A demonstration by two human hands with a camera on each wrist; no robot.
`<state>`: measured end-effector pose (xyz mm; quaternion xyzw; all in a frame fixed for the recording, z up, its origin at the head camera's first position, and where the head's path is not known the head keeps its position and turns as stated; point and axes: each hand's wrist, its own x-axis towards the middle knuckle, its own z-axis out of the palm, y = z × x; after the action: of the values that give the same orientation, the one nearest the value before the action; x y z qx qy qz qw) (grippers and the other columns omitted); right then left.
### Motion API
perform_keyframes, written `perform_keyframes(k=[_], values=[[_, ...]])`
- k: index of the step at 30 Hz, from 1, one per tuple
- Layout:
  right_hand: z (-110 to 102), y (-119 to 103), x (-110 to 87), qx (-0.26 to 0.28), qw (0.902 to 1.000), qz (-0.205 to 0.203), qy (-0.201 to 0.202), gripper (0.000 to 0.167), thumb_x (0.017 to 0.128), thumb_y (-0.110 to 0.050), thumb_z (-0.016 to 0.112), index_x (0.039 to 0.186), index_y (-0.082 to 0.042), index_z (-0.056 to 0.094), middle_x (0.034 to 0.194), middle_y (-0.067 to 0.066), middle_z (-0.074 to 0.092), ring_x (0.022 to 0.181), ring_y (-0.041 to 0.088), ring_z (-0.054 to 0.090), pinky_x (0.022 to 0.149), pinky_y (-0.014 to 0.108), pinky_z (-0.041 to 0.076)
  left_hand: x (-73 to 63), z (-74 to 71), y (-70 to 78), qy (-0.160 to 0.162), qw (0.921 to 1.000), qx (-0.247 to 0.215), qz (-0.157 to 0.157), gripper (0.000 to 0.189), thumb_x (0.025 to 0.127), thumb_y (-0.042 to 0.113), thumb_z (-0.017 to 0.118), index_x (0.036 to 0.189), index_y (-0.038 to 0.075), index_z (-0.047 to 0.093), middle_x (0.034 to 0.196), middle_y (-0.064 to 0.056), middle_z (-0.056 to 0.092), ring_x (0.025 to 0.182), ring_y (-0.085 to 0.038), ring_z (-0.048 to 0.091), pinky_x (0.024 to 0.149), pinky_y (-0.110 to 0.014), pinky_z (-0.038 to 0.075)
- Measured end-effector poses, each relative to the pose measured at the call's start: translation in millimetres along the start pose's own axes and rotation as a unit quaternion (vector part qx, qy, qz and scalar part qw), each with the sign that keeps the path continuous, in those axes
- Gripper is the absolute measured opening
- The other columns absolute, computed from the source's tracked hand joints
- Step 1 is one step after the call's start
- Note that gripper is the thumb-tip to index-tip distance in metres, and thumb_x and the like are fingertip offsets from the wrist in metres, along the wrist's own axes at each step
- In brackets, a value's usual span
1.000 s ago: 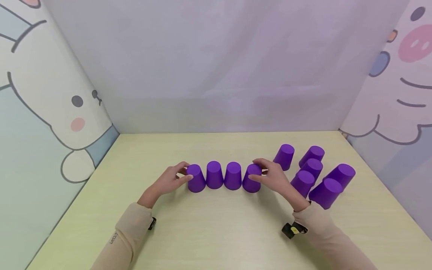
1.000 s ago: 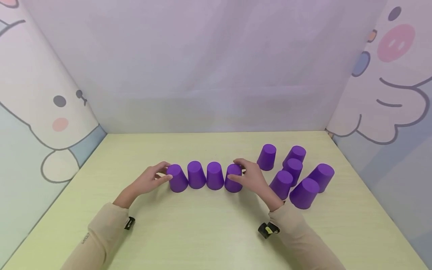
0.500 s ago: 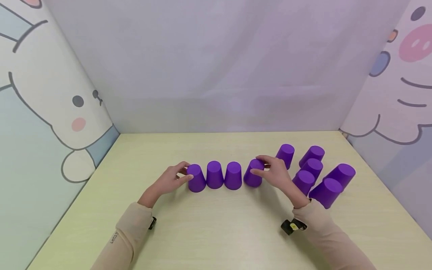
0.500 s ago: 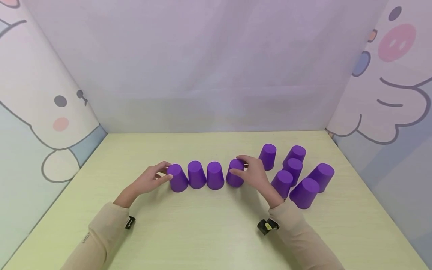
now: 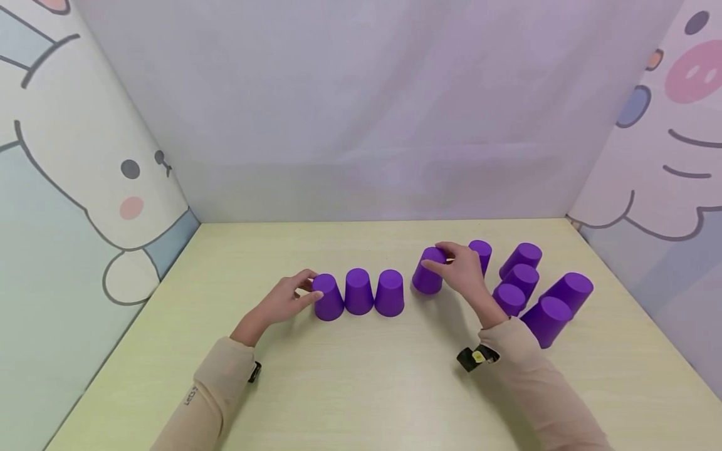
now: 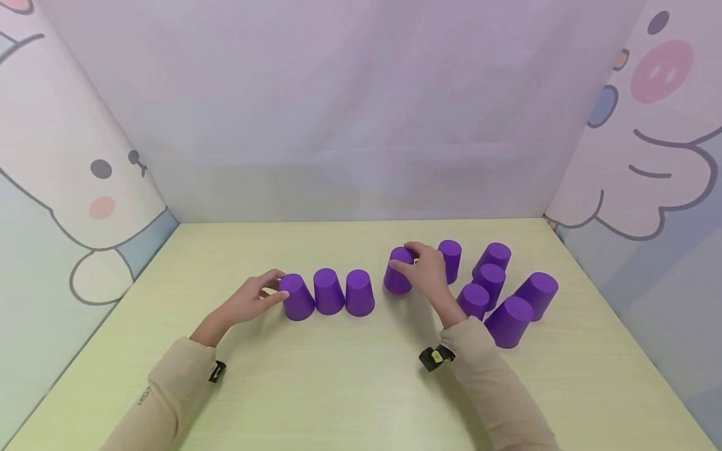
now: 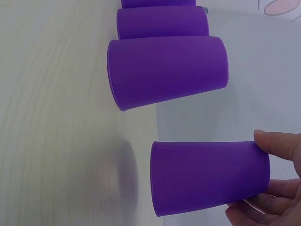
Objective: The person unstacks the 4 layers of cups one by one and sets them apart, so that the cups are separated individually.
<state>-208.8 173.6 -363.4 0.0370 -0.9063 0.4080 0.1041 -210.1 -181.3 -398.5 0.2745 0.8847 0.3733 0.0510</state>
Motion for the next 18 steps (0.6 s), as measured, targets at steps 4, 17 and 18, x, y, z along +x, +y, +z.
perform_keyframes(k=[4,17,18], values=[[3,0,6.1,-0.003,0.9997,0.019,0.011,0.053,0.079,-0.023,0.072,0.120,0.005,0.055,0.113,0.023,0.059,0.100,0.034,0.056,0.081,0.043,0.047,-0.4,-0.7,1.3,0.000,1.0000,-0.004,0.000,0.027,0.091,0.024,0.056,0.113,0.008,0.052,0.102,-0.008,0.064,0.095,-0.024,0.059,0.075,-0.038,0.047],[6,9,25.2,0.031,0.9937,0.076,0.076,0.055,0.079,-0.023,0.072,0.123,0.003,0.053,0.118,0.022,0.056,0.108,0.033,0.053,0.088,0.042,0.043,-1.3,-0.7,1.7,0.002,1.0000,-0.007,0.002,0.027,0.092,0.023,0.056,0.113,0.007,0.052,0.101,-0.008,0.064,0.095,-0.024,0.059,0.074,-0.037,0.048],[6,11,26.1,0.030,0.9931,0.081,0.080,0.055,0.079,-0.022,0.072,0.124,0.003,0.053,0.119,0.022,0.056,0.109,0.033,0.053,0.089,0.043,0.043,-1.3,-0.5,1.1,0.002,1.0000,-0.007,0.001,0.027,0.092,0.023,0.056,0.113,0.007,0.052,0.101,-0.007,0.064,0.094,-0.024,0.059,0.074,-0.036,0.048]])
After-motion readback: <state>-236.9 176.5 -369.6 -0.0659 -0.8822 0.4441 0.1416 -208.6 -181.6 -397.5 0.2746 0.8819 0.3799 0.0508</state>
